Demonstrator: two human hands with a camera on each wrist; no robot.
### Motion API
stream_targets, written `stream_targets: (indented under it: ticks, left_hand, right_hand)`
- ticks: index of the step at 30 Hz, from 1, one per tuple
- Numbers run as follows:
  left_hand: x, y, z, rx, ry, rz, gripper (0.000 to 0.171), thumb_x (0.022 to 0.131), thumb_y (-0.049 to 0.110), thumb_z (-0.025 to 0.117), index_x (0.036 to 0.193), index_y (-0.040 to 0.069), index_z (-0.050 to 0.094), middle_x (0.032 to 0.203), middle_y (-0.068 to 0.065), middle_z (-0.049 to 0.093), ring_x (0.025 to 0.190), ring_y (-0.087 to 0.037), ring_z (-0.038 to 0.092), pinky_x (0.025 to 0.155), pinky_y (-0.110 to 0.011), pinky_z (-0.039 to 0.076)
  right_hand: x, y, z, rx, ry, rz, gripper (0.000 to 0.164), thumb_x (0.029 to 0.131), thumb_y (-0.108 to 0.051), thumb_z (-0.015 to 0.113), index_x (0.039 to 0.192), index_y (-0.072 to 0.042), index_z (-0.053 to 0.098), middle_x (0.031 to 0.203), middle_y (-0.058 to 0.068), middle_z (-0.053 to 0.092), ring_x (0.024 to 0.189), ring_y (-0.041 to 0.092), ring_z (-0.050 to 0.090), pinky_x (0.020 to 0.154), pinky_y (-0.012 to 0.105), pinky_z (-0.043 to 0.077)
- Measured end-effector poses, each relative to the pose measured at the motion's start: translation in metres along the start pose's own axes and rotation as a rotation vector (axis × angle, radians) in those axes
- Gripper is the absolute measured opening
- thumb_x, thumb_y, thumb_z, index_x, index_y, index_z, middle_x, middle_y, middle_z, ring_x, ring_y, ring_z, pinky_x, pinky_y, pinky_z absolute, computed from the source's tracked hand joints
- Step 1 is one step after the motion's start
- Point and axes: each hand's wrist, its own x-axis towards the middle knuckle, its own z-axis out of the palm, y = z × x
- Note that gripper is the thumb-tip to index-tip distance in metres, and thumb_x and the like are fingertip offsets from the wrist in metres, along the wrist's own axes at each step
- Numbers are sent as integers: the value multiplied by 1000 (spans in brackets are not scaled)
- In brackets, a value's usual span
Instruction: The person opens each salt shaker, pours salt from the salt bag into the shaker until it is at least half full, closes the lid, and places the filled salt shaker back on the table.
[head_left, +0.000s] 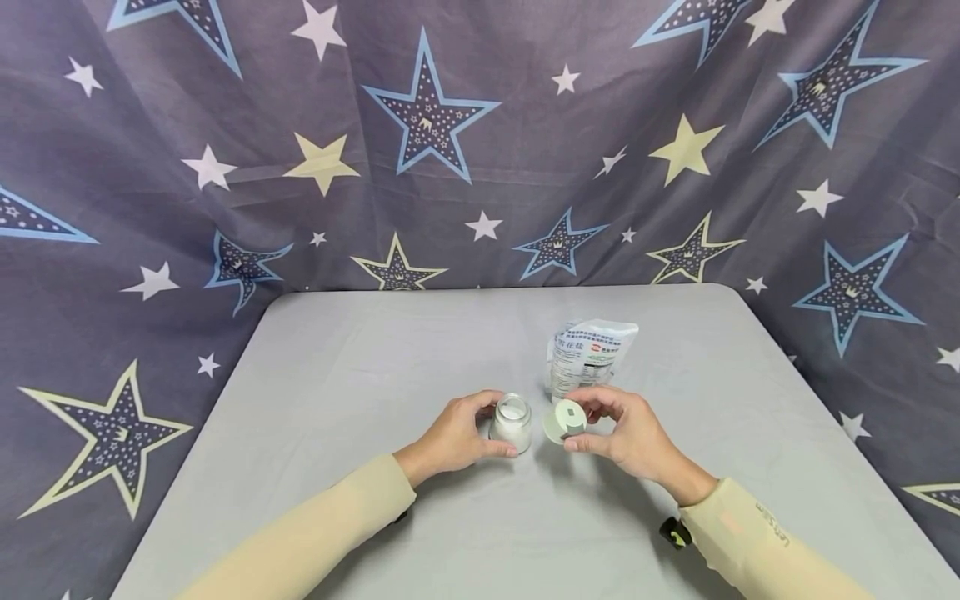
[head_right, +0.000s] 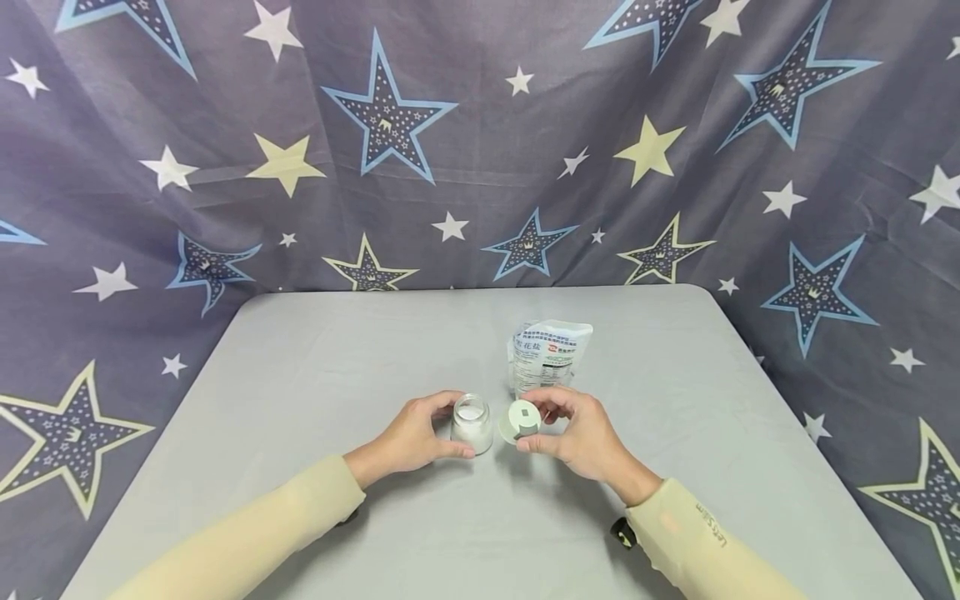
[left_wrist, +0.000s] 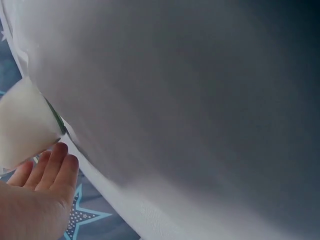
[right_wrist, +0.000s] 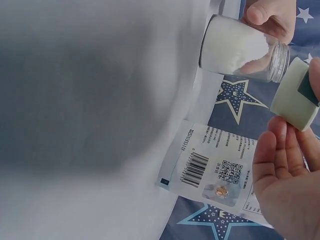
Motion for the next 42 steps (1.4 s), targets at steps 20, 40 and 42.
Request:
stream_targets:
  ticks: [20, 40, 42]
  left_hand:
    - [3, -2, -1, -14, -28, 3, 69, 73, 27, 95, 133, 9, 66, 126, -5, 71, 113, -20, 68, 99, -36, 53]
    - [3, -2, 0, -78, -33, 53, 66, 76, 21, 93, 134, 5, 66, 125, -7, 72, 112, -18, 68, 98, -36, 54]
    - [3, -1, 0, -86, -34, 58, 66, 76, 19, 93, 134, 4, 66, 125, -8, 72, 112, -19, 68, 98, -36, 54]
  right_hand:
    - [10, -7, 3, 2, 24, -40, 49, 71, -9, 95, 116, -8, 74, 105, 3, 73, 87, 22, 64, 78, 36, 56]
    - [24, -23, 15, -30, 44, -11, 49, 71, -10, 95, 116, -7, 75, 94, 0, 71, 82, 28, 64, 71, 40, 58]
    - [26, -24, 16, -38, 46, -13, 50, 70, -10, 95, 116, -8, 75, 94, -1, 71, 82, 27, 65, 70, 41, 58]
